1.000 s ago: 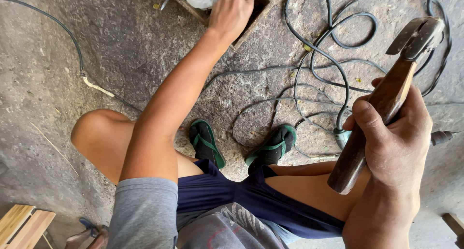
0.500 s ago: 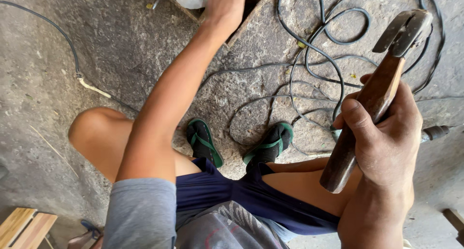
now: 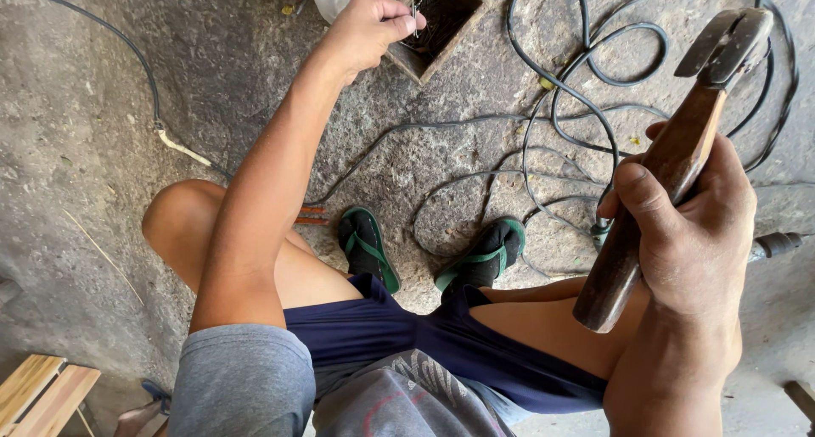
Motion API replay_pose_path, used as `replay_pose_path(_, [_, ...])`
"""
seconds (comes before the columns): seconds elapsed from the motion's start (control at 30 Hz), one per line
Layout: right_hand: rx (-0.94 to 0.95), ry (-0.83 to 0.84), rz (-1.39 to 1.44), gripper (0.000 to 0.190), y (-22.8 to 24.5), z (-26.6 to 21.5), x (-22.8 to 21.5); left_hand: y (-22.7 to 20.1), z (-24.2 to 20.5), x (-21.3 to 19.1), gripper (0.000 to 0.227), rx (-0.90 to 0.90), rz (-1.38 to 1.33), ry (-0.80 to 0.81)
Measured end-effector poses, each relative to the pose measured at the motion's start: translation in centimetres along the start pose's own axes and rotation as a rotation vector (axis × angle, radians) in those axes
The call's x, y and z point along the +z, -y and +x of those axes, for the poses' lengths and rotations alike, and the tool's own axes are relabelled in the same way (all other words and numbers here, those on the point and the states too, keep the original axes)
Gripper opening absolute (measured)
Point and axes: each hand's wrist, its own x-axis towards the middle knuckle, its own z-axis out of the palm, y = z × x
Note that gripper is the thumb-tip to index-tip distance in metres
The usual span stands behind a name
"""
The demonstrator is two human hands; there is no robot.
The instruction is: The person sands a wooden dowel, then hammers nails into circular wooden discs. They insert the dowel into the discs and secure the assembly by hammering the nails further. The process is repeated for multiple units.
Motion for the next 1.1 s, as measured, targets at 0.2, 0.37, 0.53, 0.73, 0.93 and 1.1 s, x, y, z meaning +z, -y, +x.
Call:
replay_pose_path(0.2, [0.032, -0.042, -0.059, 0.036, 0.7, -0.3, 0.8, -0.9, -1.3, -0.3, 0.026, -0.074, 0.007, -0.014])
replay_pose_path(0.37, [0.019, -0.031, -0.056, 0.036, 1.0, -0.1, 1.0, -1.0, -1.4, -0.8, 0.025, -0.128, -0.088, 0.024])
replay_pose_path(0.53, [-0.016, -0.001, -0.051, 0.035, 0.9, -0.4, 1.2, -0.9, -1.6, -1.2, 0.023, -0.049, -0.267, 0.118])
replay_pose_path(0.73, [-0.032, 0.017, -0.028, 0.035, -0.7, 0.1, 0.5, -0.9, -1.8, -1.1, 0.023, -0.061, -0.218, 0.102])
replay_pose_path(0.93, [-0.167, 0.095, -0.029, 0.033, -3.1, 3.5, 2.4, -2.8, -3.8, 0.5, 0.023, 0.283, 0.037, 0.007])
replay_pose_path(1.1, [-0.318, 0.171, -0.051, 0.045, -2.3, 6.5, 7.3, -6.5, -7.4, 1.5, 0.021, 0.45, 0.177, -0.015])
